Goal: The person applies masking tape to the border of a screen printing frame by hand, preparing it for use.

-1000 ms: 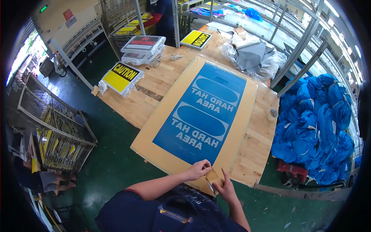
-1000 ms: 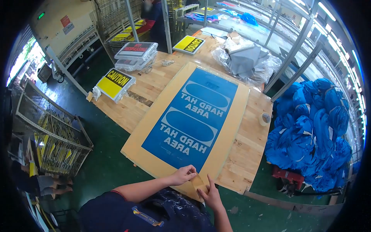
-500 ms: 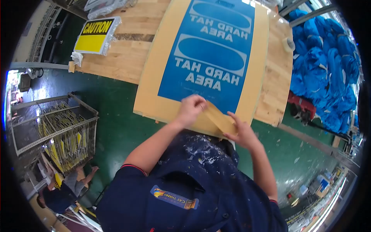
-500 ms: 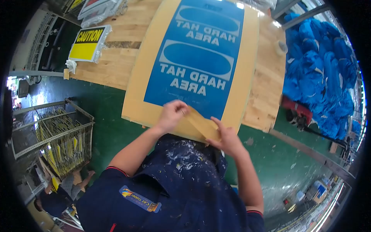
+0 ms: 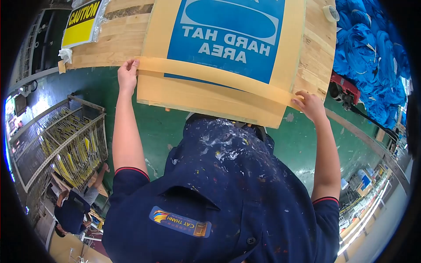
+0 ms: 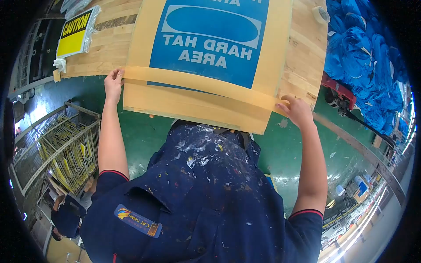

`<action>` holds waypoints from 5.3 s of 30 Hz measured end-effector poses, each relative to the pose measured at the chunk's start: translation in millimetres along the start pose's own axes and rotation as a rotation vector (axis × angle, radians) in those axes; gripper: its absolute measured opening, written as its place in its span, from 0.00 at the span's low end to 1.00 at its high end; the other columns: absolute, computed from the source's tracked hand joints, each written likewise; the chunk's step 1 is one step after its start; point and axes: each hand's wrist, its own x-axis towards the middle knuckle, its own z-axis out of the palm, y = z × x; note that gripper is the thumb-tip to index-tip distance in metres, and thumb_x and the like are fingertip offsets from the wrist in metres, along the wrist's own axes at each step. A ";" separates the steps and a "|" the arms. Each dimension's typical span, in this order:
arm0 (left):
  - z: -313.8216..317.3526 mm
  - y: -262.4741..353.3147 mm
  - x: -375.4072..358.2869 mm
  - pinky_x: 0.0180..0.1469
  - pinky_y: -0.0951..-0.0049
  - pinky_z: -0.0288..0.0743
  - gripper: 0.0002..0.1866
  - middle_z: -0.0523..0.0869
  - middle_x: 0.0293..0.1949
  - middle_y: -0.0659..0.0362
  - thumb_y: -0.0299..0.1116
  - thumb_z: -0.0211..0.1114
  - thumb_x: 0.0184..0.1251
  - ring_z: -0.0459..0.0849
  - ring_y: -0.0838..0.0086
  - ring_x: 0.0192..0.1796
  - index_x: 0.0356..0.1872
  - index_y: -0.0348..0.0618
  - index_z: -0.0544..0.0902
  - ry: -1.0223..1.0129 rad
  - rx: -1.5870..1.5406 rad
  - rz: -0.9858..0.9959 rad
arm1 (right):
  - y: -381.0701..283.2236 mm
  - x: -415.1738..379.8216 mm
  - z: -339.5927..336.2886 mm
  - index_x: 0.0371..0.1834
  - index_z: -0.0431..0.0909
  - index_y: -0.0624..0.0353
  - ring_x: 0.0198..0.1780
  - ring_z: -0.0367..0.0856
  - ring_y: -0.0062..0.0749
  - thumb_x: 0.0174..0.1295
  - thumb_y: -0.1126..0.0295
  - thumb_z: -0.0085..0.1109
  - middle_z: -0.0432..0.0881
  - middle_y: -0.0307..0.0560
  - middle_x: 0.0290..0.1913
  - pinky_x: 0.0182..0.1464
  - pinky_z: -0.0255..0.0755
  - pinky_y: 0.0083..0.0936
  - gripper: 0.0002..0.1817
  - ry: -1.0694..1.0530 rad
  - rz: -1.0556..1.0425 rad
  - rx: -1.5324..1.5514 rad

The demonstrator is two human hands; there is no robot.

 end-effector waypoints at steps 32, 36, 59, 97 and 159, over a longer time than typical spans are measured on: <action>-11.7 -32.0 -2.1 0.47 0.76 0.81 0.14 0.89 0.46 0.60 0.38 0.67 0.82 0.86 0.81 0.44 0.53 0.36 0.83 -0.007 -0.074 -0.051 | -47.5 16.0 8.8 0.54 0.85 0.49 0.51 0.91 0.51 0.66 0.32 0.59 0.92 0.53 0.43 0.49 0.83 0.48 0.32 -0.061 0.172 -0.215; -10.8 -45.3 1.1 0.52 0.72 0.82 0.17 0.89 0.46 0.57 0.40 0.67 0.82 0.86 0.77 0.47 0.55 0.34 0.83 -0.011 -0.020 -0.018 | -45.5 15.7 10.4 0.54 0.84 0.50 0.51 0.90 0.52 0.66 0.33 0.61 0.91 0.54 0.44 0.49 0.82 0.48 0.32 -0.063 0.170 -0.196; 34.0 12.8 -37.5 0.65 0.57 0.79 0.31 0.87 0.62 0.42 0.54 0.64 0.78 0.87 0.49 0.62 0.67 0.36 0.81 0.172 0.699 0.127 | -41.6 25.1 4.9 0.55 0.86 0.51 0.53 0.90 0.51 0.65 0.38 0.67 0.92 0.54 0.47 0.54 0.82 0.47 0.29 -0.111 0.177 -0.142; 437.6 82.5 -324.1 0.81 0.23 0.32 0.56 0.45 0.90 0.59 0.67 0.65 0.64 0.38 0.49 0.90 0.87 0.46 0.56 -0.513 1.029 0.814 | 31.3 15.5 27.8 0.45 0.89 0.63 0.53 0.89 0.59 0.75 0.56 0.53 0.90 0.64 0.46 0.58 0.82 0.51 0.21 -0.084 -0.144 0.165; 287.0 127.7 -264.5 0.51 0.72 0.81 0.11 0.92 0.42 0.56 0.35 0.67 0.80 0.89 0.76 0.47 0.49 0.35 0.85 -0.602 -0.109 0.000 | -62.7 -59.8 10.3 0.79 0.67 0.62 0.57 0.86 0.41 0.77 0.63 0.62 0.87 0.62 0.56 0.58 0.79 0.34 0.32 -0.213 -0.203 1.322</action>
